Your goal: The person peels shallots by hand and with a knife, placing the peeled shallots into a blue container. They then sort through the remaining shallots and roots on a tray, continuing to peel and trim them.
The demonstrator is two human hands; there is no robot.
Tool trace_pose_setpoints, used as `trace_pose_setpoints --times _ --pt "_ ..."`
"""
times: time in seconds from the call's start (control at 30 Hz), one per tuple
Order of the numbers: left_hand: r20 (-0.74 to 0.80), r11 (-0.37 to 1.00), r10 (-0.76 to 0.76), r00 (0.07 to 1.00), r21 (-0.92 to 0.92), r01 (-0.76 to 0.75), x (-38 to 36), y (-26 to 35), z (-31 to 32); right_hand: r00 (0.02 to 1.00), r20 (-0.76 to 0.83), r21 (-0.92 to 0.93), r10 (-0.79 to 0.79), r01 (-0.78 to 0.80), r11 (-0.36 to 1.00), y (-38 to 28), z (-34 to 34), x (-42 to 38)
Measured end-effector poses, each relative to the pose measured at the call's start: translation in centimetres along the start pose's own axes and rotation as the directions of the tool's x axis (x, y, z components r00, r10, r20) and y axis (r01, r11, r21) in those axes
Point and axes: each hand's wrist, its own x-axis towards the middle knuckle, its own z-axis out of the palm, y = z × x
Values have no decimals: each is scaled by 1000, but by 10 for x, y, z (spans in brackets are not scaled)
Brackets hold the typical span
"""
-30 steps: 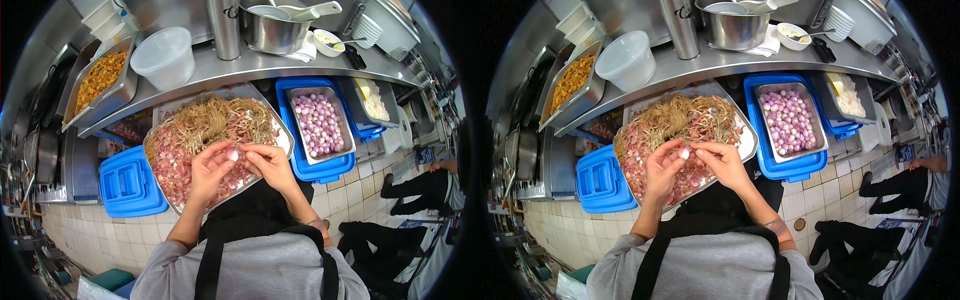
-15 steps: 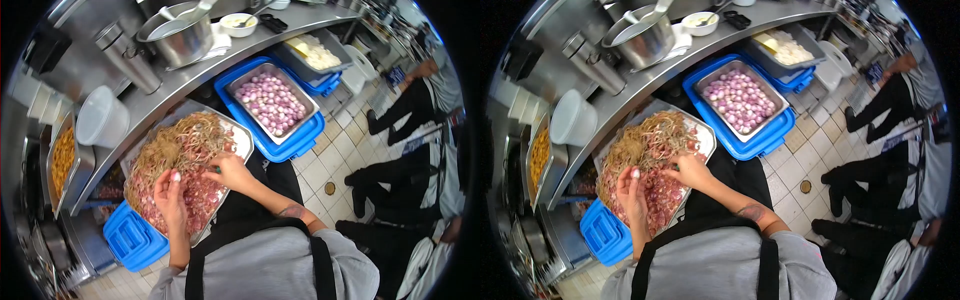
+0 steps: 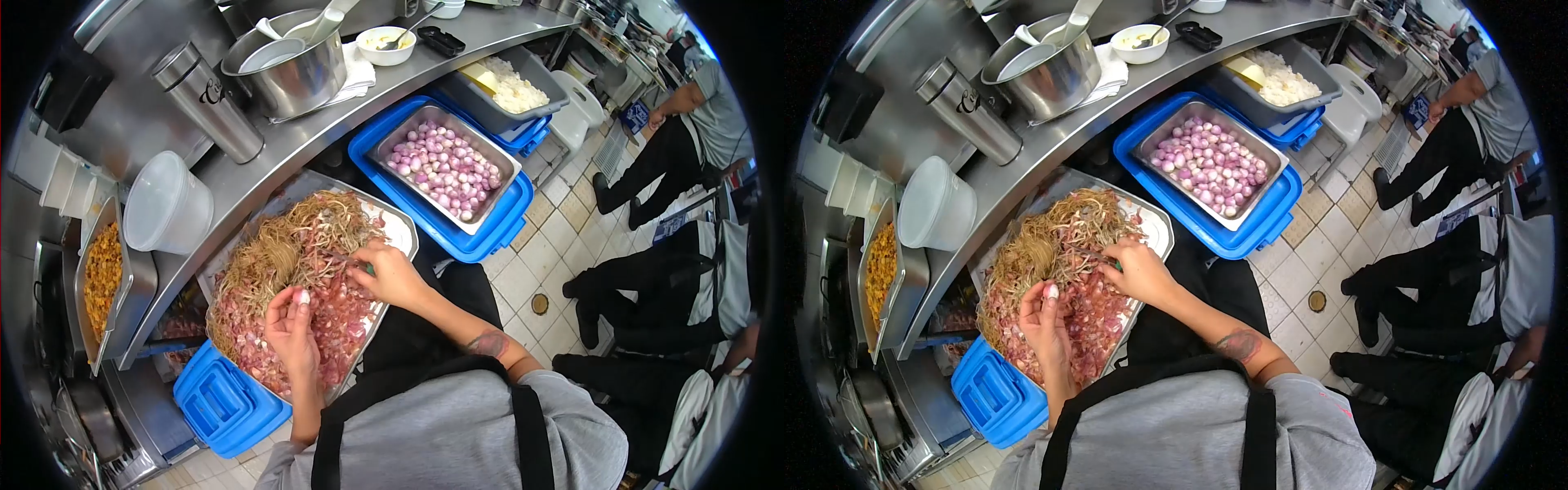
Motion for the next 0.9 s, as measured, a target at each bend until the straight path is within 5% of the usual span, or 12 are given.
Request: trace_pose_setpoints --times 0.6,0.9 --pt "73 987 18 997 -162 -6 -6 12 0 962 101 230 -253 225 947 -82 -11 -9" --pt "25 995 83 996 -50 -82 -29 19 15 932 154 268 -329 281 922 -82 -24 -19"
